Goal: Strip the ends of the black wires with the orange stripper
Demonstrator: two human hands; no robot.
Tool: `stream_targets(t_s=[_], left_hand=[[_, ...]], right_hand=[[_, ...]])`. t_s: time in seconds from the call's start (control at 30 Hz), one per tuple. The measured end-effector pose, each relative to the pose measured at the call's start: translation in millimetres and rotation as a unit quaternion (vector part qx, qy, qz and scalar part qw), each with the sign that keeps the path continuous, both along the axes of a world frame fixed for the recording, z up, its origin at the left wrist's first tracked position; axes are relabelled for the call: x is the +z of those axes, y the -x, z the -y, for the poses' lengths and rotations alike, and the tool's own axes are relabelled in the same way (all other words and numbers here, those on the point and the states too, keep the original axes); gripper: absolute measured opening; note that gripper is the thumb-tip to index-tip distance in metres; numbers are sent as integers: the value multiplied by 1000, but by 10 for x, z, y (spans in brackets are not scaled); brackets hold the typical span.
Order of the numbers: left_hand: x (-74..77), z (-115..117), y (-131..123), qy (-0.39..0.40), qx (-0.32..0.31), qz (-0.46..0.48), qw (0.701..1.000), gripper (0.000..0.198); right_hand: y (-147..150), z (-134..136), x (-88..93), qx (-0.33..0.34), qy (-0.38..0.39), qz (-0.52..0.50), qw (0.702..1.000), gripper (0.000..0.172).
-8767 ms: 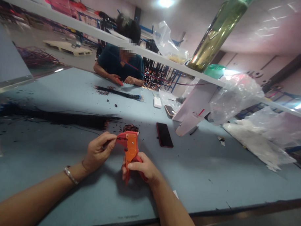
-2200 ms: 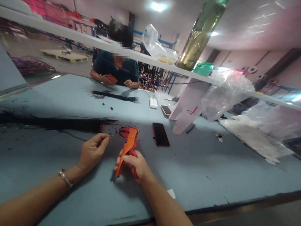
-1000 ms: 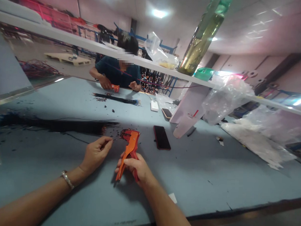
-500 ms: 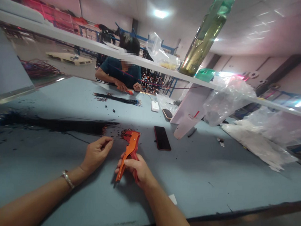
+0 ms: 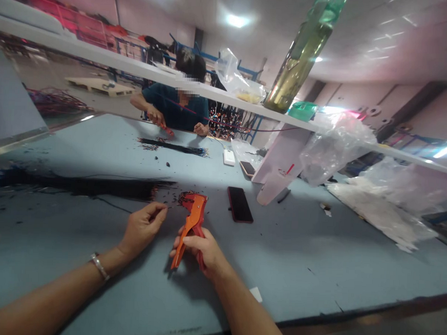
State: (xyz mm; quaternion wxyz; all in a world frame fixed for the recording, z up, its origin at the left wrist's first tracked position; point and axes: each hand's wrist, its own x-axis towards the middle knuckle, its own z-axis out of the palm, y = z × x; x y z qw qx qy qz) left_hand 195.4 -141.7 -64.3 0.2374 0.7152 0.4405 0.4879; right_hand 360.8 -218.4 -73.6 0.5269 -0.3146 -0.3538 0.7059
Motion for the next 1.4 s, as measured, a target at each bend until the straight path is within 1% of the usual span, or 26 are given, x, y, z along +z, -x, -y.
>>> stream_targets(t_s=[0.63,1.13,1.4], left_hand=[[19,4,-12,3,-12,5,1000,22],[40,6,-6,8,-6,3,1000,22],[26,0,-9,9,-4,10,1000,22]], right_hand=[[4,5,-8,-2,-1,8,1000,30],[11,17,7,3,-2,4,1000,30],[7,18,23,-5,8,7,1000,29]])
